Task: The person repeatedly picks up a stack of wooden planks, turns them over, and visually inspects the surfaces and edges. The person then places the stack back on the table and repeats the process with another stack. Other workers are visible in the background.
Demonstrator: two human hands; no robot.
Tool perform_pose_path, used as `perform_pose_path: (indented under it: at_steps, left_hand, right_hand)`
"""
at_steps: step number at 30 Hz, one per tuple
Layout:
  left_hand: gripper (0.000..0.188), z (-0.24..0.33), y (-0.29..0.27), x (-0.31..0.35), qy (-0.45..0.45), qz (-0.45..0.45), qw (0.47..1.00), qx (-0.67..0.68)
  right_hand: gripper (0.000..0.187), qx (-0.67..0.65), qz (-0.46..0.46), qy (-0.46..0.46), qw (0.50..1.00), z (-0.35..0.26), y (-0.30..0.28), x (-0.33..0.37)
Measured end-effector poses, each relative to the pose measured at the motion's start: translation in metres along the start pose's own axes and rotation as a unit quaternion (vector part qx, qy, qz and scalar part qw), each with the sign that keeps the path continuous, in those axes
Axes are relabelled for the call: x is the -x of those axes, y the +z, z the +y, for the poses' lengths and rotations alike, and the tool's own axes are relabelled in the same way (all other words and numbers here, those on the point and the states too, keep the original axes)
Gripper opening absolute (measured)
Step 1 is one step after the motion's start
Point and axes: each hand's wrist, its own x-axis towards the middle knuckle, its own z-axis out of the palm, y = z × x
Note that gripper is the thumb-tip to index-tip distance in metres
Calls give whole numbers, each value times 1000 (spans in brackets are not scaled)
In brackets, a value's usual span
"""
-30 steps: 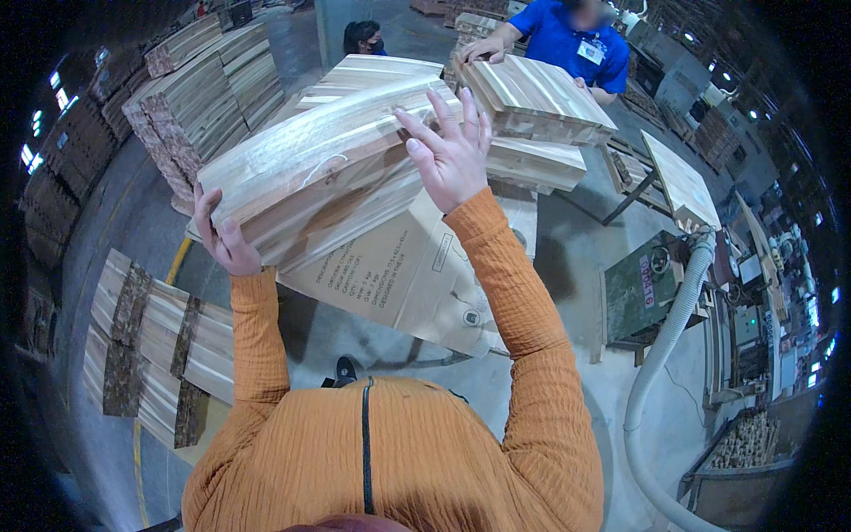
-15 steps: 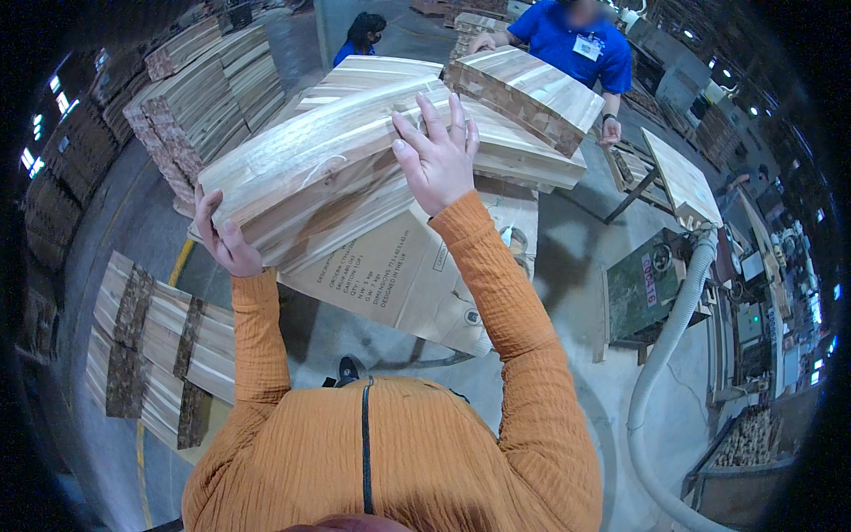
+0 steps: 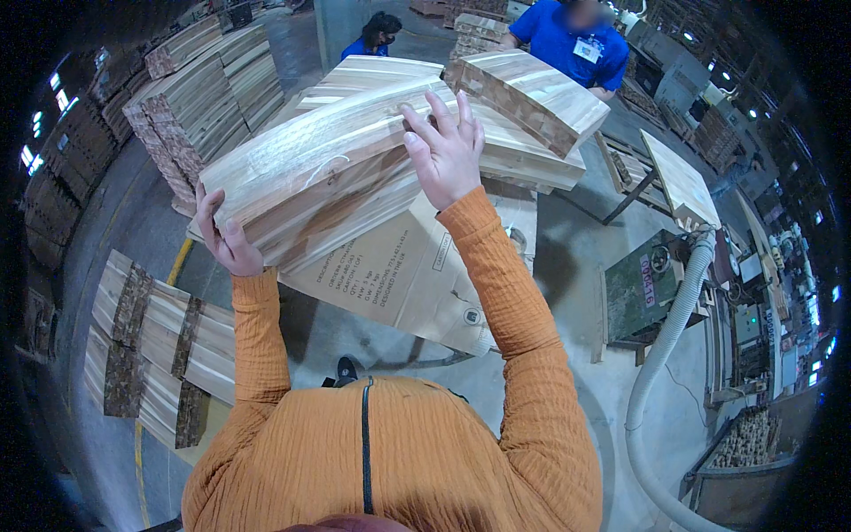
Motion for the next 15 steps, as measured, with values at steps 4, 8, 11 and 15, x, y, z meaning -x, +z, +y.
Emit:
perform_pose_path:
  at_steps: [4,8,11,15]
  left_hand:
    - [47,-1,-1,0,3,-1,1000,-3]
    - [47,0,0,0,-1,1,1000,1]
    - [47,0,0,0,-8,7,1000,-1]
    - [46,2,2,-1,-11,6,1000,-1]
  right_hand:
    - [38,20,-25,-14,999,-1,-2,-1]
    - [37,-1,-14,-10,1000,0,-7,2]
    - [36,-8,1,-25,1000,0,-12,9]
    - [35,32,-7,-31,999,-1,-8,12]
